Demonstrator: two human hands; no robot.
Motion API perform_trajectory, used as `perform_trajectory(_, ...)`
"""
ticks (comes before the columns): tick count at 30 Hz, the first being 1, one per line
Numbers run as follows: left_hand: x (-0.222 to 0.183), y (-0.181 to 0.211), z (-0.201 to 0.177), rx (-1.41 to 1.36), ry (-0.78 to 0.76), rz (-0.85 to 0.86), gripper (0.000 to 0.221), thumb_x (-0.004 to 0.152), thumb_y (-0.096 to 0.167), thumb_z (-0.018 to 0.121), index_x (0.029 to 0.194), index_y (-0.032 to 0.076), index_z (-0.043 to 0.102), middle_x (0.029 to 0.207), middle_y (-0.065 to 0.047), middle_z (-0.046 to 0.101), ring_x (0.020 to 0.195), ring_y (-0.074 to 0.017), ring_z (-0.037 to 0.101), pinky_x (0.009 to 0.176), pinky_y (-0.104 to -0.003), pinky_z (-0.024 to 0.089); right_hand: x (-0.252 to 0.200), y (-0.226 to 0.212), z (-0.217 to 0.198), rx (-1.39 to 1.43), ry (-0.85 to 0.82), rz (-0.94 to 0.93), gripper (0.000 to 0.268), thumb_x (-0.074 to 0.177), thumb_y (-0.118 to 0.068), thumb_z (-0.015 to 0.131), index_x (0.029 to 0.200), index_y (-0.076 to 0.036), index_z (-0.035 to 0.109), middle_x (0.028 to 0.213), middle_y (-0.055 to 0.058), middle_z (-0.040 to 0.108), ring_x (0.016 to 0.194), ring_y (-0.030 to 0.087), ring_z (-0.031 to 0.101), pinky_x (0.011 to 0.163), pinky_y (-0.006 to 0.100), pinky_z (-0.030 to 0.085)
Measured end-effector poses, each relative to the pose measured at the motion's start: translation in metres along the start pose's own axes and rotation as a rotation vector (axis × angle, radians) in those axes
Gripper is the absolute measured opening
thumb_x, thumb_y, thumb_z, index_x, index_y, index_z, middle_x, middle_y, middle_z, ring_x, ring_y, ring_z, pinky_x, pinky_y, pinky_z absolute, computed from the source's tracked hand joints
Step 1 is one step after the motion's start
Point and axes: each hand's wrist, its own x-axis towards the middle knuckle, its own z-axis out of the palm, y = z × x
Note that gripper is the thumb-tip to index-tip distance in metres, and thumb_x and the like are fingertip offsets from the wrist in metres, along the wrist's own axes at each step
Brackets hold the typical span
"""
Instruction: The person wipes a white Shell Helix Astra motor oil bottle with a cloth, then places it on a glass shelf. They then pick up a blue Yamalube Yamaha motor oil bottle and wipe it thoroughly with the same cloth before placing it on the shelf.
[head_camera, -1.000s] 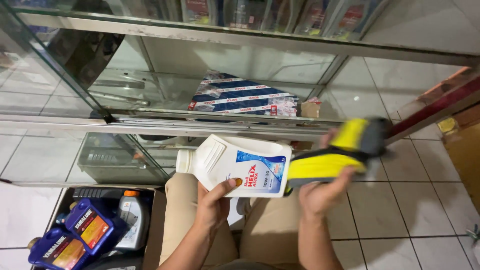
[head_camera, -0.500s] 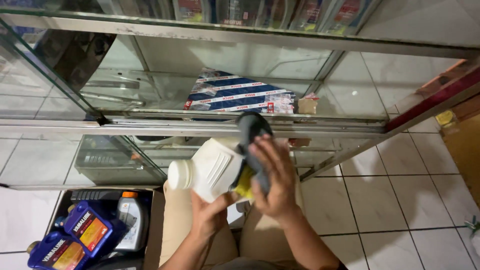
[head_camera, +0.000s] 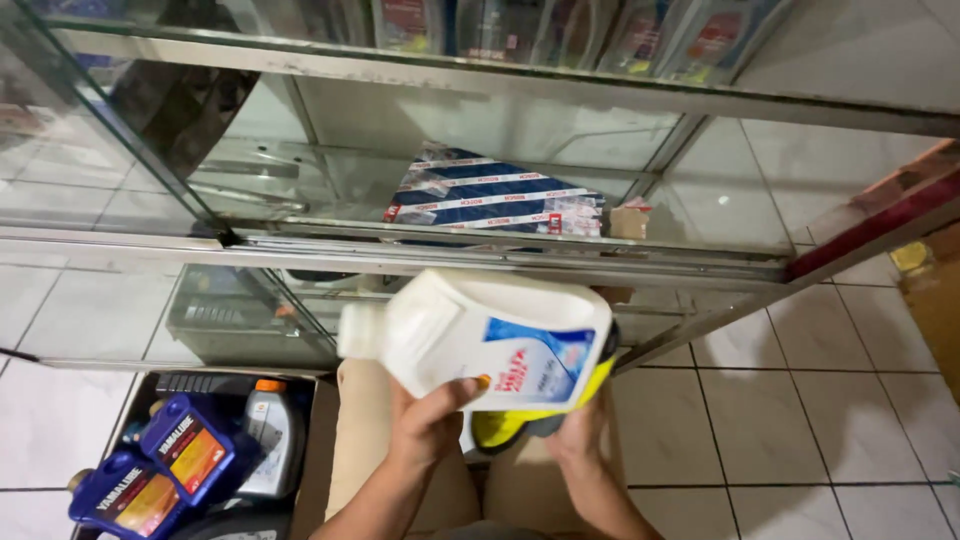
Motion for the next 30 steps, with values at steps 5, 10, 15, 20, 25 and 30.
perform_trajectory(5,0.009,-0.003,-0.015,0.143,-0.249,-0.109,0.074,0.066,-0.001,0.07,0.137,-0.014,0.055,0.119,-0.022,0.068,0.109,-0.0307,0.067,0.094,-0.041,0.055,0.027,-0.047,-0.028,-0.062,-0.097,-0.107,0.047,0.108,-0.029,0.056,0.142,0.003,0.054,0.133,0.019,0.065,0.113,0.028,0.069,0.096,0.044,0.057)
perform_trajectory(10,0.026,0.004,-0.024,0.062,-0.073,-0.197,0.078,0.059,0.006,0.067,0.134,-0.005,0.052,0.114,-0.019,0.07,0.102,-0.0304,0.071,0.09,-0.042,0.058,0.015,-0.083,0.012,-0.134,-0.381,-0.134,0.063,0.097,-0.03,0.07,0.148,0.002,0.049,0.14,0.019,0.06,0.125,0.029,0.061,0.106,0.046,0.049)
perform_trajectory(15,0.034,0.02,-0.009,0.411,-0.1,-0.148,0.076,0.073,0.01,0.074,0.142,-0.001,0.043,0.116,-0.016,0.068,0.104,-0.0236,0.069,0.09,-0.039,0.057,-0.013,-0.107,0.066,-0.246,-0.357,-0.091,0.096,0.067,-0.033,0.092,0.145,-0.001,0.045,0.141,0.016,0.057,0.128,0.025,0.06,0.11,0.042,0.048)
perform_trajectory(20,0.03,-0.018,0.007,0.534,-0.09,-0.034,0.086,0.085,0.016,0.082,0.145,-0.004,0.024,0.126,-0.018,0.06,0.108,-0.0221,0.066,0.088,-0.035,0.059,-0.038,-0.099,0.071,-0.749,-0.189,-0.414,0.071,0.073,-0.019,0.088,0.133,0.006,0.059,0.114,0.015,0.066,0.101,0.02,0.066,0.09,0.037,0.057)
perform_trajectory(25,0.013,-0.04,0.012,0.406,-0.368,0.066,0.116,0.093,0.017,0.081,0.163,0.0,-0.011,0.156,-0.021,0.041,0.138,-0.0248,0.047,0.113,-0.033,0.045,-0.045,-0.098,0.102,-0.718,-0.204,-0.622,0.075,0.08,-0.029,0.087,0.137,0.003,0.05,0.122,0.011,0.062,0.099,0.019,0.067,0.087,0.034,0.058)
perform_trajectory(30,0.023,-0.046,-0.011,0.464,-0.504,-0.02,0.124,0.09,0.032,0.081,0.167,0.002,-0.012,0.175,-0.023,0.023,0.157,-0.0273,0.03,0.125,-0.039,0.025,-0.048,-0.085,0.076,-1.132,-0.193,-1.087,0.054,0.084,-0.036,0.085,0.117,-0.005,0.056,0.126,0.018,0.061,0.114,0.031,0.066,0.097,0.04,0.056)
